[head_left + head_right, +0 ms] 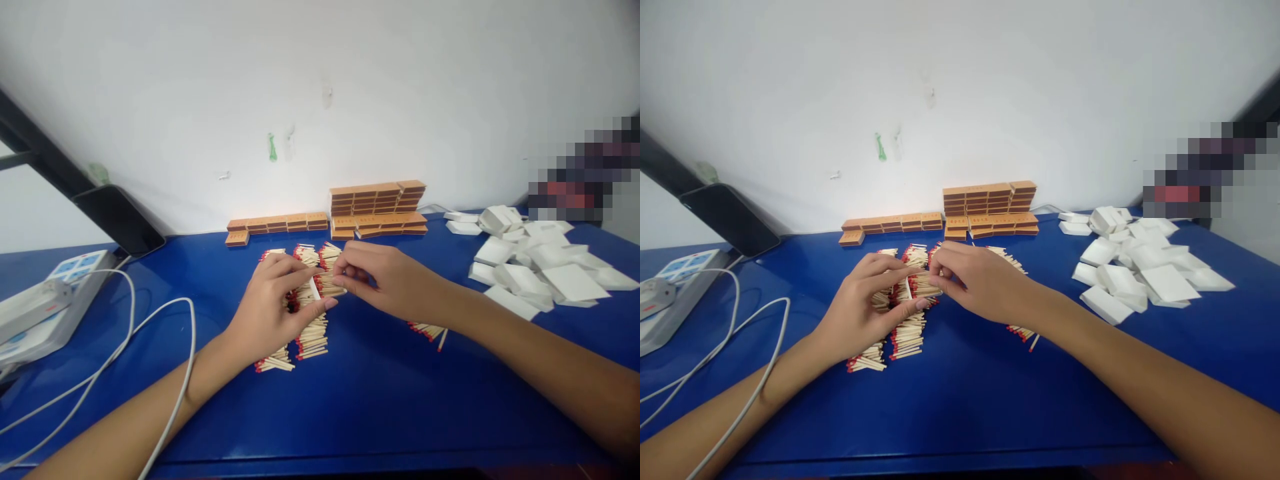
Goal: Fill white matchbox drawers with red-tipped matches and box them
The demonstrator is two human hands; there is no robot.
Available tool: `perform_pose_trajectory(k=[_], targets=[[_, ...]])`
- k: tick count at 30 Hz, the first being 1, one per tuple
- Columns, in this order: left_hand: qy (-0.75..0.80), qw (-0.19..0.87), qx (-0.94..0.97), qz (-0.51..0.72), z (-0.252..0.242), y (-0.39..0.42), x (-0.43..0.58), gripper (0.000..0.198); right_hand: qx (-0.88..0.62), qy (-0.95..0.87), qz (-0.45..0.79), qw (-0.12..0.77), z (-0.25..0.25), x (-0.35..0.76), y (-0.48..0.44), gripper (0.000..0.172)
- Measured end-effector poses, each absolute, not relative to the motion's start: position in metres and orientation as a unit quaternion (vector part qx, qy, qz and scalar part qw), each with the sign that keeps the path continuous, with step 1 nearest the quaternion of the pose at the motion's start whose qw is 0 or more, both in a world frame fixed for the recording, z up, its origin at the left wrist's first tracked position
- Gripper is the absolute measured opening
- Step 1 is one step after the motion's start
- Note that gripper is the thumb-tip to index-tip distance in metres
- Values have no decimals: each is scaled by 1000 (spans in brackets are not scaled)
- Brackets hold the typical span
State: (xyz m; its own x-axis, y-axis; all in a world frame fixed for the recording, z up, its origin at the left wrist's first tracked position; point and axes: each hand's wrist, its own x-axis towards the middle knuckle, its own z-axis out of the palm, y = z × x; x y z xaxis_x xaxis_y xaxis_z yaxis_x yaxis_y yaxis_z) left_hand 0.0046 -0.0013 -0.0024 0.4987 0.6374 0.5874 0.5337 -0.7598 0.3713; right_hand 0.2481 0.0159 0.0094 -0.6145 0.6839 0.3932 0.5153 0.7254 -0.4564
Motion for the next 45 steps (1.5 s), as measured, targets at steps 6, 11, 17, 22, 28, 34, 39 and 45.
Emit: perform_pose_trajectory(k=[6, 11, 17, 22, 28, 34, 39, 45], targets=[[332, 79, 866, 366, -1, -3, 6, 39, -339, -888, 139, 277, 10, 249, 16, 13], [331, 78, 867, 365, -1, -3, 6, 37, -323, -891, 146, 284, 10, 247, 14, 9], [330, 91, 865, 367, -1, -3, 6, 38, -328, -894, 124, 278, 5, 245, 14, 7], [338, 97, 862, 365, 0, -3, 6, 38, -306, -893, 130, 303, 8, 244, 11, 8], [341, 103, 859, 367, -1, -3, 6, 38, -267, -904, 98, 320, 8, 245, 10, 15], [347, 107, 857, 366, -2, -3, 6, 37, -258, -905, 96, 326, 9, 245, 10, 18], [353, 118, 853, 366, 0, -3, 6, 40, -259, -894, 79, 357, 17, 249, 9, 20], [381, 143, 838, 364, 1, -2, 5, 24, -235, -906, 76, 345, 15, 249, 7, 29]])
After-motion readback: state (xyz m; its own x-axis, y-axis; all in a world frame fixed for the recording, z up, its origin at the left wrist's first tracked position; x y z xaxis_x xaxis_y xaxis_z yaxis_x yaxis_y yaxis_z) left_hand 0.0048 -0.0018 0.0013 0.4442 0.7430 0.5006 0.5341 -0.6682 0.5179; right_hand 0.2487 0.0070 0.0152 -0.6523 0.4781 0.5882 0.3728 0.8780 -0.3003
